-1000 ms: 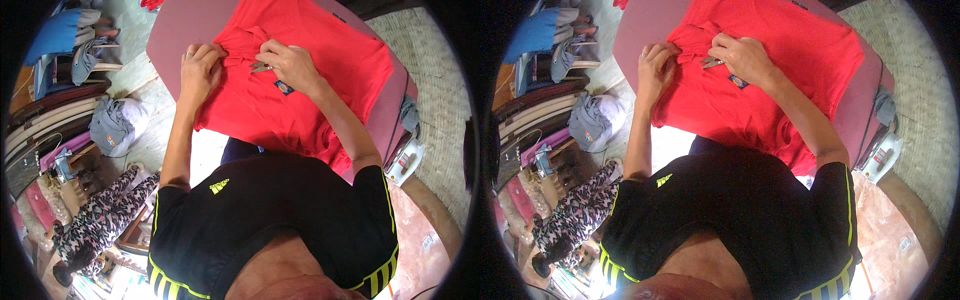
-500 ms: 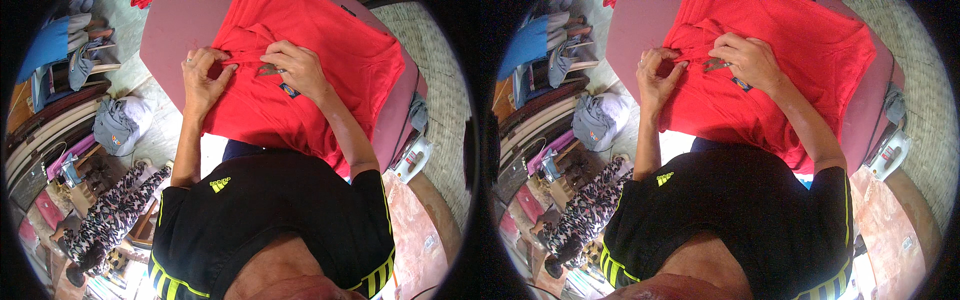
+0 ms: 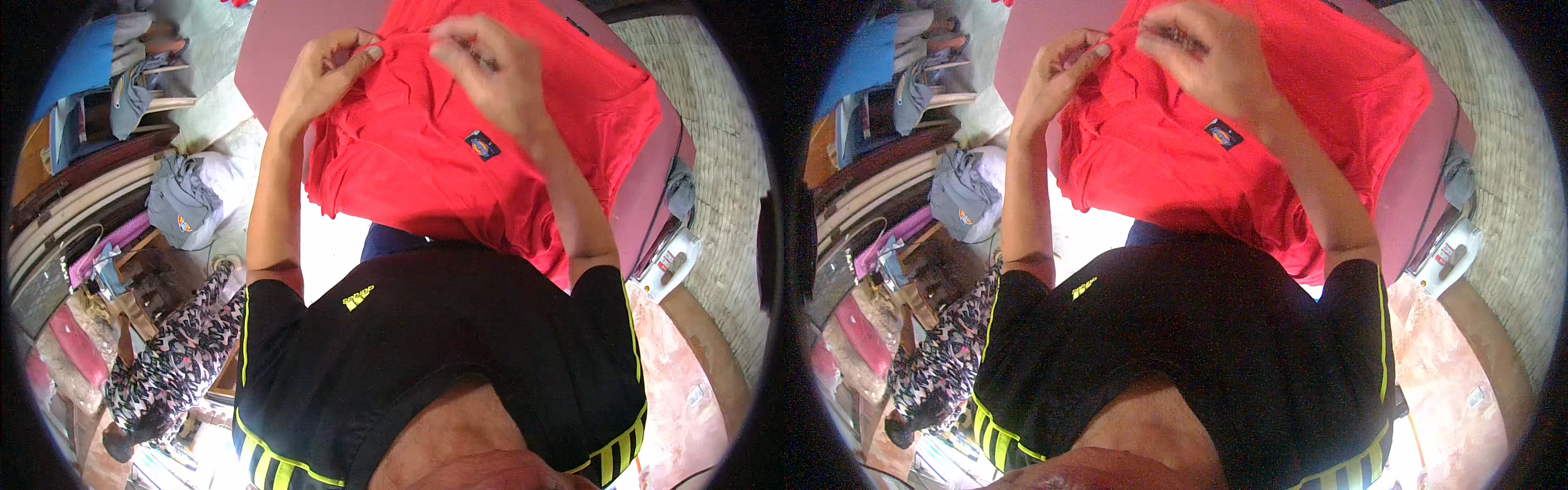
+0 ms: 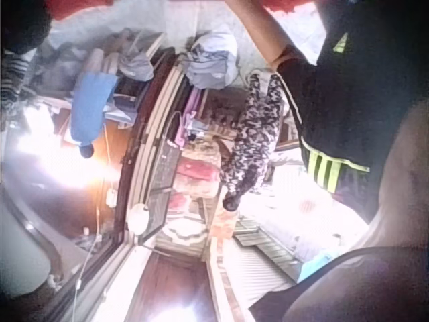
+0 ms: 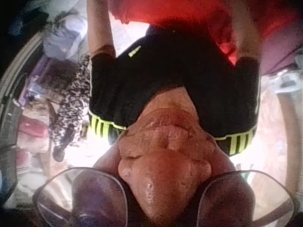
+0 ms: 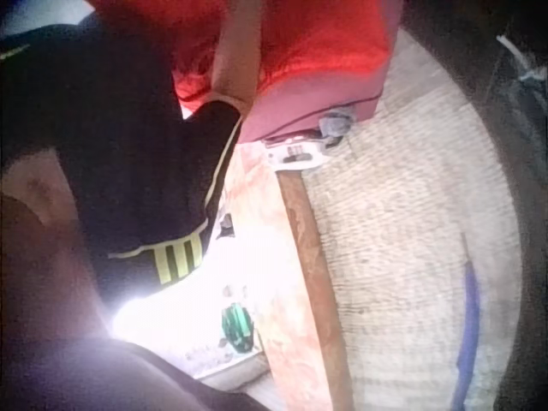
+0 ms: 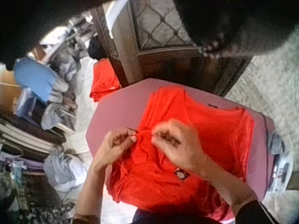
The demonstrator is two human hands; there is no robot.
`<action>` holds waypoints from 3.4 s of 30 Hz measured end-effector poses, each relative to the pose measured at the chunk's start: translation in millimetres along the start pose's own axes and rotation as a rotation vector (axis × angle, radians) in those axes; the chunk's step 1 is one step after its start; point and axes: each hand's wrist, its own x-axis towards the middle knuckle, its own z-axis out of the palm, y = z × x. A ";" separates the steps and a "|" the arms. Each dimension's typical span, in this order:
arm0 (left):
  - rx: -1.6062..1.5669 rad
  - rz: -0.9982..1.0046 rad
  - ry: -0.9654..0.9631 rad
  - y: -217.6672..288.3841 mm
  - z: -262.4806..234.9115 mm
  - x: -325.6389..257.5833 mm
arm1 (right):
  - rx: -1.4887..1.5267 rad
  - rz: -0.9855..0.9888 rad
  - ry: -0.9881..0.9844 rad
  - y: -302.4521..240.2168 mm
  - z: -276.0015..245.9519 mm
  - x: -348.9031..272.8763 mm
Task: The person uses a small blade to trim loose threads and fabric tags from a red t-shirt laid out on a pink ironing board. They repeatedly adjust the garment and use the blade to cut away excess material from the seams and collar area.
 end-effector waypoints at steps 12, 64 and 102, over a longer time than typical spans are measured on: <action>0.396 0.359 0.454 8.4 83.4 -71.5 | 0.256 -0.096 -0.084 36.9 21.3 -53.1; 0.076 0.142 0.452 2.3 123.8 -49.8 | 0.254 0.079 -0.002 51.3 -8.4 -83.4; 0.052 0.183 0.439 8.3 127.3 -51.8 | -0.007 0.095 -0.170 47.1 -31.8 -76.8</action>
